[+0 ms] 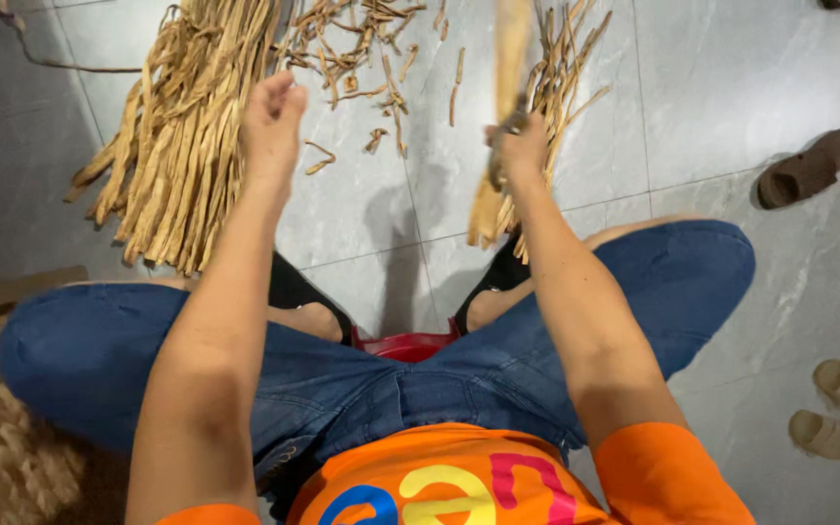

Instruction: The person sits cross-legged on a stool and uses shears to trim a bundle of dried plant strips. They repeatedly gather the strips, cut them into shorter lengths, and drop the pieces onto the floor.

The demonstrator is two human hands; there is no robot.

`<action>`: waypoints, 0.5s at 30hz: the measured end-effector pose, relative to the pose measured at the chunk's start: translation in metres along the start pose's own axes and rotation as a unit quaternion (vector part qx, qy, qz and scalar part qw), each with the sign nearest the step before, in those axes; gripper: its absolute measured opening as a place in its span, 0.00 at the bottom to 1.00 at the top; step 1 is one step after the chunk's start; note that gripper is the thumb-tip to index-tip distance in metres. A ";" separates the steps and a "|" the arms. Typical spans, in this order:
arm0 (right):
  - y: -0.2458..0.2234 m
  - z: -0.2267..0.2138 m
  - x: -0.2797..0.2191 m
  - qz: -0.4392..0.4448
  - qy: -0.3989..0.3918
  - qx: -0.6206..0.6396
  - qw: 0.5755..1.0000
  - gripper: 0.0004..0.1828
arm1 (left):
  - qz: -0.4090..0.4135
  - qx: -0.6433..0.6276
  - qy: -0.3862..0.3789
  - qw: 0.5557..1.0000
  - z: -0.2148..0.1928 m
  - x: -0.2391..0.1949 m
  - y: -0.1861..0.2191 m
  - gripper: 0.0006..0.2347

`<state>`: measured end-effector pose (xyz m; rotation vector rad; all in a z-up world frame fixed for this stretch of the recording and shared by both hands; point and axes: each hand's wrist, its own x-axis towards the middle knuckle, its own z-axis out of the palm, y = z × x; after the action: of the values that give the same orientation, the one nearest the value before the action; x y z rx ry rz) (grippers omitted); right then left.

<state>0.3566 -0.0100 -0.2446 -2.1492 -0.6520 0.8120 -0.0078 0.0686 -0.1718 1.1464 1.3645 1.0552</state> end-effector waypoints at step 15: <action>0.004 -0.051 0.011 -0.092 0.043 0.166 0.981 0.16 | -0.163 0.507 0.089 0.842 -0.098 0.013 -0.111 0.11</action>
<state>0.4017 -0.0286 -0.2245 -1.7838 -0.6123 0.6713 -0.1160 0.0623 -0.2740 1.4686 2.2870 0.1129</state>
